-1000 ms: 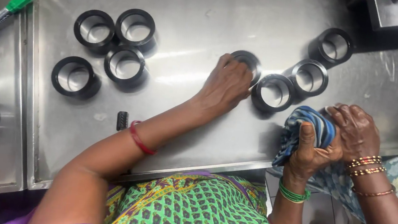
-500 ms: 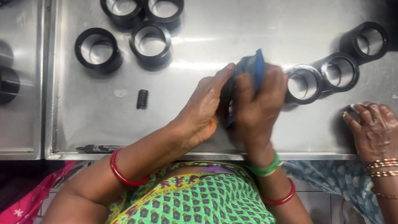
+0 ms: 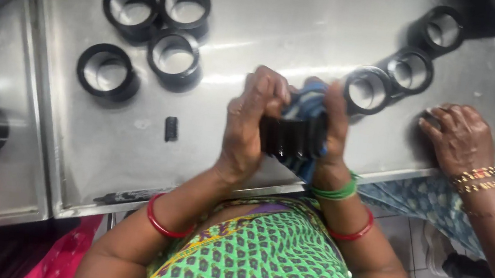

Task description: Cleaning and inspecting cylindrical metal components on a workbench.

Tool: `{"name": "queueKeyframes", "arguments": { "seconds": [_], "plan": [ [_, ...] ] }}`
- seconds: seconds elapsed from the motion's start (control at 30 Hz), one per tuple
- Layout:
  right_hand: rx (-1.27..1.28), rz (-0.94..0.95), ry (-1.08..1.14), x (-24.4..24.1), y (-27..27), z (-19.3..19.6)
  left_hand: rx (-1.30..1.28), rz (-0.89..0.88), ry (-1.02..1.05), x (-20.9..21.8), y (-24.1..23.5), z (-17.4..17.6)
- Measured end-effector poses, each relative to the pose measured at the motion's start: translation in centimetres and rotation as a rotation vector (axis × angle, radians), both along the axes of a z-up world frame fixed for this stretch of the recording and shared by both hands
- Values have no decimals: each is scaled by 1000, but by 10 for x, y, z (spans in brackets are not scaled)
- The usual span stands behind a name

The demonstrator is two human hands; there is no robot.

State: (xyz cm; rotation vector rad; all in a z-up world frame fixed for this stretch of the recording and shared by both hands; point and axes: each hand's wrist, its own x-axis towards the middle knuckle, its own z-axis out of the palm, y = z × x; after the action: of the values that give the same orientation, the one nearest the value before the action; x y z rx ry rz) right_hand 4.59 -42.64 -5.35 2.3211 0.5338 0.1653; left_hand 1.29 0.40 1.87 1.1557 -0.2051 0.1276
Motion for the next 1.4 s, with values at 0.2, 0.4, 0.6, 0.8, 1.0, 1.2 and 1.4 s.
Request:
{"name": "queueKeyframes", "arguments": {
  "seconds": [0.2, 0.4, 0.6, 0.8, 1.0, 1.2, 1.4],
  "plan": [
    [200, 128, 18, 0, 3, 2, 455, 184, -133, 8, -8, 0],
    [287, 43, -56, 0, -26, -28, 16, -77, 151, 24, -39, -22],
    [570, -74, 3, -1, -3, -7, -793, -225, 790, 27, -68, -36],
    [367, -53, -80, -2, 5, -1, -614, -334, 764, 24, -72, -37],
    [412, -291, 121, -14, 83, 49, -351, -498, 679, 33, -38, -44],
    [1206, -50, -520, -13, 97, 45, 874, 53, -258, 79, 10, -48],
    [413, -183, -52, -5, 14, 8, 1674, 162, -506, 108, 56, -56]
  ]
}}
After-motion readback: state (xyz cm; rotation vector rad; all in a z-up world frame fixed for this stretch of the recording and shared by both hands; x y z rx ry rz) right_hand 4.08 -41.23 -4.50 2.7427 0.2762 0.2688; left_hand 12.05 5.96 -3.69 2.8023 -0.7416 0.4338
